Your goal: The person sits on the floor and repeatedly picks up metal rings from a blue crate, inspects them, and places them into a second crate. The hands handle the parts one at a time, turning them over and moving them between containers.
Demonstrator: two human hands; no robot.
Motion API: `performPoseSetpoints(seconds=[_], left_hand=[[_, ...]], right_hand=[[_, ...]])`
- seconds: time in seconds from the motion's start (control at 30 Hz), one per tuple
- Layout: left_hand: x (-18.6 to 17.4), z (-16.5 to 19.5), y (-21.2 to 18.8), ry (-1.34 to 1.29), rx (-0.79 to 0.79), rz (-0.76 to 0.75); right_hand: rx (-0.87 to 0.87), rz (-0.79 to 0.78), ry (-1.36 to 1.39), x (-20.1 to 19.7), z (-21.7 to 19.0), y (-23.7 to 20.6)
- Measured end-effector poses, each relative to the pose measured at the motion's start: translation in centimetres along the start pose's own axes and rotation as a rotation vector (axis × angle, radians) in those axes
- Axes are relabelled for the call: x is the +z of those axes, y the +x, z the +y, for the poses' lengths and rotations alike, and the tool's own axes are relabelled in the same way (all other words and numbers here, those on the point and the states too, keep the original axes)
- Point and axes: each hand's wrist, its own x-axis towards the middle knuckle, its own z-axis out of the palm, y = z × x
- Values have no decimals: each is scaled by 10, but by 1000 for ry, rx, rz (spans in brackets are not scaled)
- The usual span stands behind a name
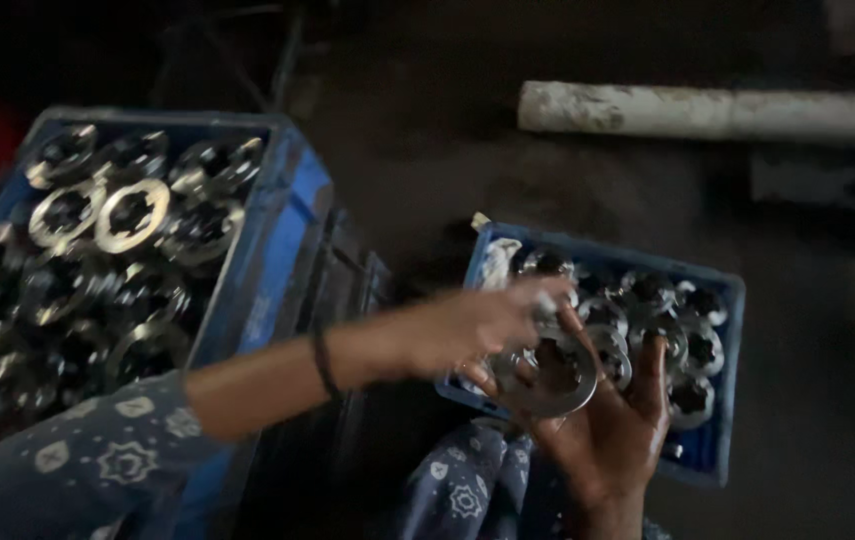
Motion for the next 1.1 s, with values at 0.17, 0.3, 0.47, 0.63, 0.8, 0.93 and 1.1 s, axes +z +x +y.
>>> performPoseSetpoints(seconds=[0.17,0.3,0.47,0.63,0.8,0.93,1.1], left_hand=[[41,-20,-11,1097,181,18],[42,-30,-16,1142,88,245],[35,-39,-26,1120,12,424],[20,-33,-52,1094,262,521],[-19,6,-131,866,62,586],[-45,34,-244,678,-117,770],[-47,47,-319,694,-534,889]], right_hand=[[-118,439,-527,-11,10,10],[-106,449,-626,-31,15,21],[36,140,-361,-58,18,32],[-144,447,-792,-46,38,39],[245,33,-594,-18,45,43],[-39,272,-904,-33,47,52],[-29,258,-883,-52,45,65]])
